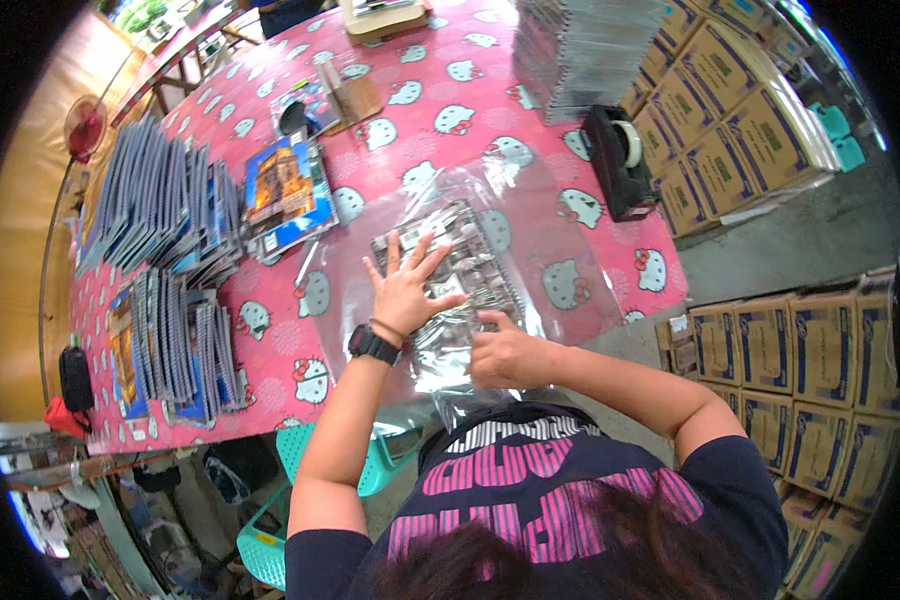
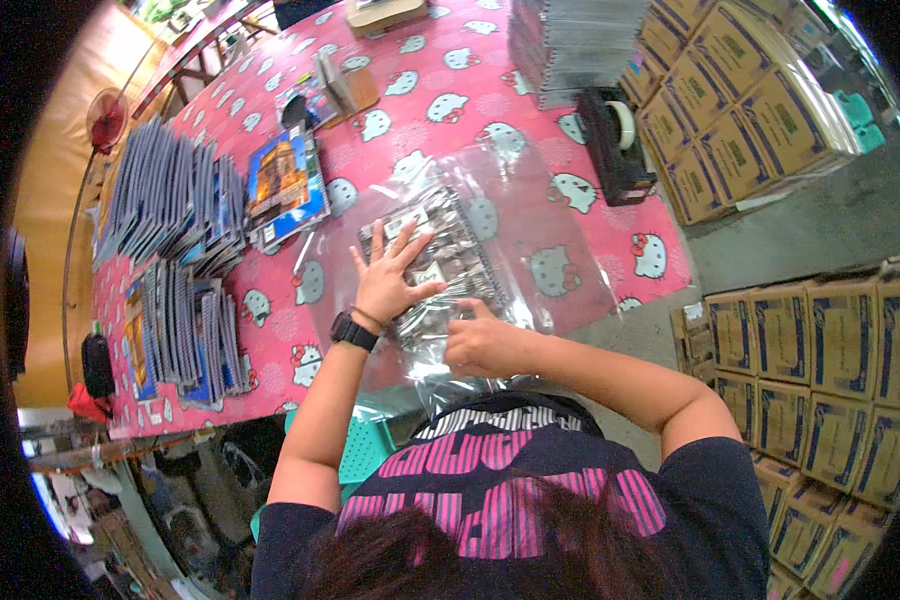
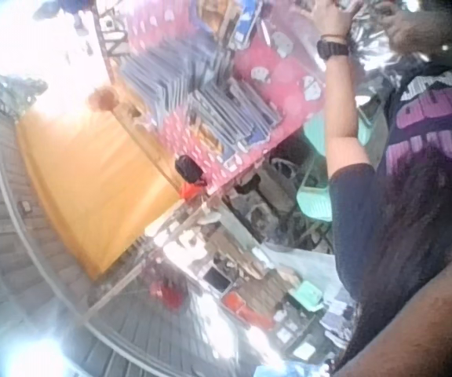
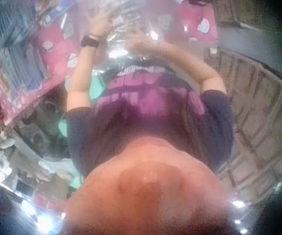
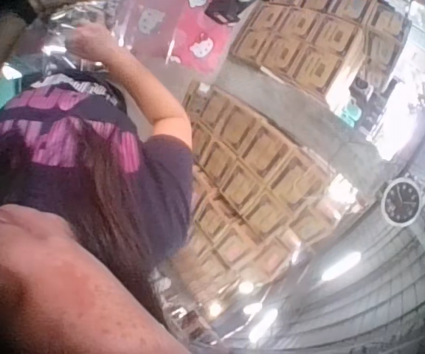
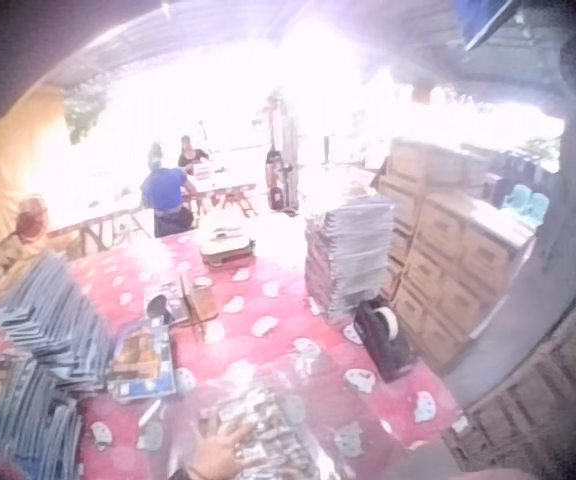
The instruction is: The person takes a stack of notebooks, places them into a clear plastic bag, and seals the opening with strips of tape from a dispenser.
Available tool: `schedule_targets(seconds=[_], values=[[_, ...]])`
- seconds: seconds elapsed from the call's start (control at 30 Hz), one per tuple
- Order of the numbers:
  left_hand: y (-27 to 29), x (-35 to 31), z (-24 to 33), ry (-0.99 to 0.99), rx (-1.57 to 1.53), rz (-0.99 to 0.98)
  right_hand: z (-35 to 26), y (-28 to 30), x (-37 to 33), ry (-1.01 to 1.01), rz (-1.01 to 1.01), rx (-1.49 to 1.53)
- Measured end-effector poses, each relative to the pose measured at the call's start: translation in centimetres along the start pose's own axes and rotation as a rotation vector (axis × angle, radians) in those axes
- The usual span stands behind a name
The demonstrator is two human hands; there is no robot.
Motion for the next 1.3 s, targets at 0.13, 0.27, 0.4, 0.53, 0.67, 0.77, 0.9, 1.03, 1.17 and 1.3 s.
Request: schedule_targets(seconds=[0.13, 0.27, 0.4, 0.53, 0.67, 0.77, 0.9, 1.03, 1.17, 1.3], values=[[0.5, -0.9, -0.4, 0.033, 0.020, 0.012, 6.1, 11.0, -5.8, -0.375, 0.179, 0.240], [0.5, -0.2, 0.7, -0.005, 0.024, 0.014, 19.4, 24.3, -20.5, -1.003, 1.049, -0.391], [0.4, 0.2, 1.0, -0.027, 0.012, 0.005, 25.1, 23.8, -22.3, -1.153, 1.159, -0.036], [0.4, -0.5, 0.1, 0.006, 0.030, 0.007, 23.3, 23.5, -18.4, -0.917, 1.267, 0.248], [0.2, -0.7, -0.3, 0.021, 0.011, -0.003, 21.4, 20.3, -22.6, -1.029, 1.280, 0.223], [0.1, 0.0, 0.4, -0.013, -0.011, -0.005, 24.2, 16.0, -24.8, -1.289, 1.080, 0.658], [-0.2, -0.7, -0.6, 0.046, 0.003, -0.030, 16.2, 9.6, -5.9, -1.114, 0.726, 0.968], [-0.1, -0.4, -0.3, 0.036, -0.016, -0.019, 11.3, 4.6, 5.2, -0.939, 0.210, 0.369], [0.2, -0.3, -0.4, 0.038, -0.051, 0.009, 10.4, 5.3, 6.3, -0.891, -0.102, -0.403], [1.5, -2.6, -1.4, 0.047, -0.297, 0.325, 12.3, 7.9, 0.8, -0.953, -0.076, -0.340]])
Point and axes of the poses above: each hand's wrist, its own x-axis towards the middle knuckle, its own y-axis out of the back of the hand, z = x × y, the point moved 7 cm from there along x, towards the middle knuckle, and after that the axes turned 10 degrees about z, right-handed, at the moved point
